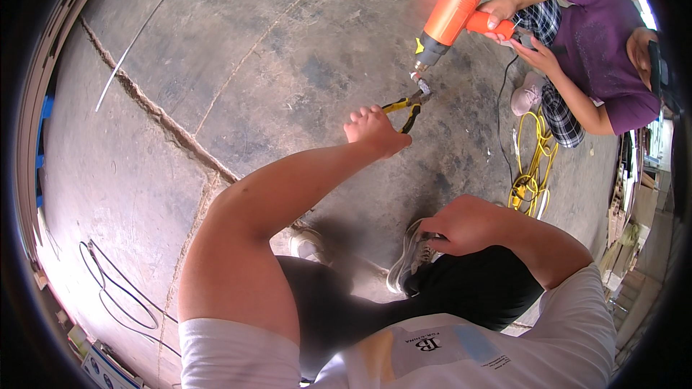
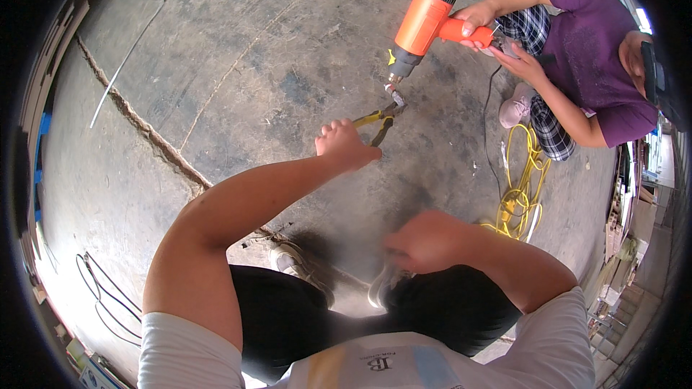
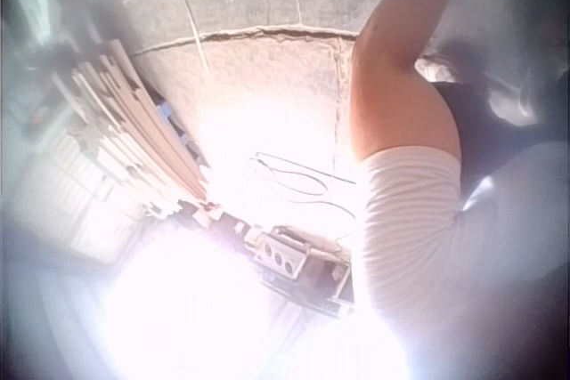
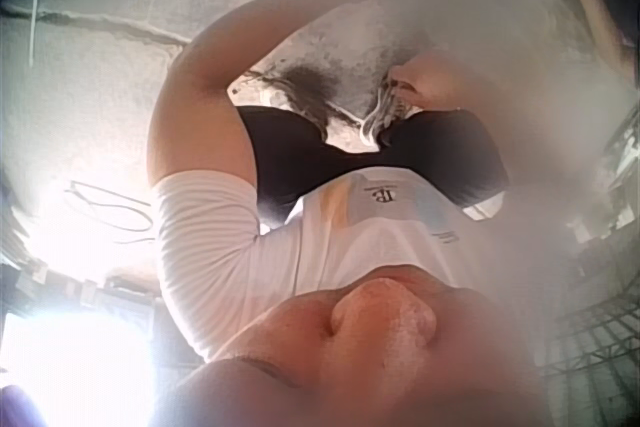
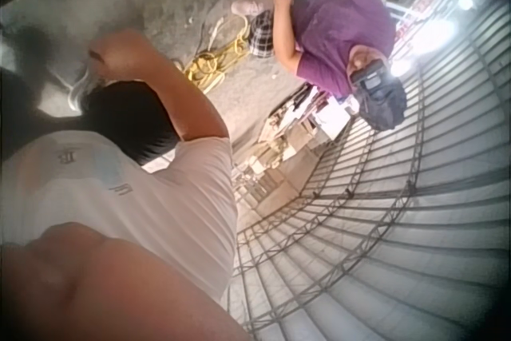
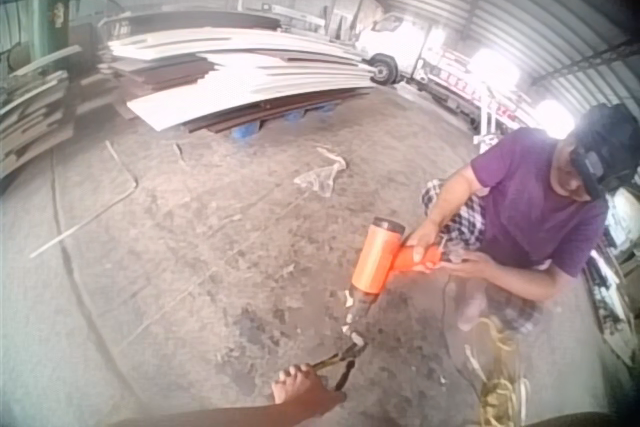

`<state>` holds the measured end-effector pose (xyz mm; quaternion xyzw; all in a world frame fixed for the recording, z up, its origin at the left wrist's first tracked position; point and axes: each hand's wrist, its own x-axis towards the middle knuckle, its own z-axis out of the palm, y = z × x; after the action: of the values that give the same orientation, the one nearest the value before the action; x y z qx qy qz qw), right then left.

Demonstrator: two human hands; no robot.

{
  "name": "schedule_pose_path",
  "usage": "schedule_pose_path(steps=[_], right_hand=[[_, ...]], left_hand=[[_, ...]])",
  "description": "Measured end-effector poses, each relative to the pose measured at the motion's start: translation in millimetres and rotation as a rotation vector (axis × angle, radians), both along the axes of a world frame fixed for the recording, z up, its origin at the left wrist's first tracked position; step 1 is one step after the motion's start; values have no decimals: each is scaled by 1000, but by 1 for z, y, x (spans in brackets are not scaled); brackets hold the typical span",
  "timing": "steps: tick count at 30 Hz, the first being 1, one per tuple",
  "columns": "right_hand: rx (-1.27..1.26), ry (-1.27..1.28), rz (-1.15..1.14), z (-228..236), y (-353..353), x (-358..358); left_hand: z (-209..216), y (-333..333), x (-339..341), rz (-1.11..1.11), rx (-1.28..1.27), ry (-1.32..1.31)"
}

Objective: The person holds a wire with pliers while another person applies heat from a heat gun to shrink a small yellow tube onto the wire connector.

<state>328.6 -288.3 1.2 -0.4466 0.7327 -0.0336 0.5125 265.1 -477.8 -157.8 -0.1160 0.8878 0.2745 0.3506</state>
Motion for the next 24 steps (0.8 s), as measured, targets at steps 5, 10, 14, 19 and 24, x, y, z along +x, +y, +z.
schedule_pose_path(steps=[5,10,14,19,24], right_hand=[[-3,-2,-6,0,-1,-1],[4,8,8,0,-2,-1],[18,3,7,1,-4,-2],[19,1,17,1,-5,-3],[39,-5,25,3,-8,-3]], left_hand=[[-2,0,-3,-1,-6,-12],[-5,-1,-4,10,-2,-11],[-5,0,-5,18,3,0],[-5,-3,-6,32,5,-6],[-8,-4,-8,39,-1,-15]])
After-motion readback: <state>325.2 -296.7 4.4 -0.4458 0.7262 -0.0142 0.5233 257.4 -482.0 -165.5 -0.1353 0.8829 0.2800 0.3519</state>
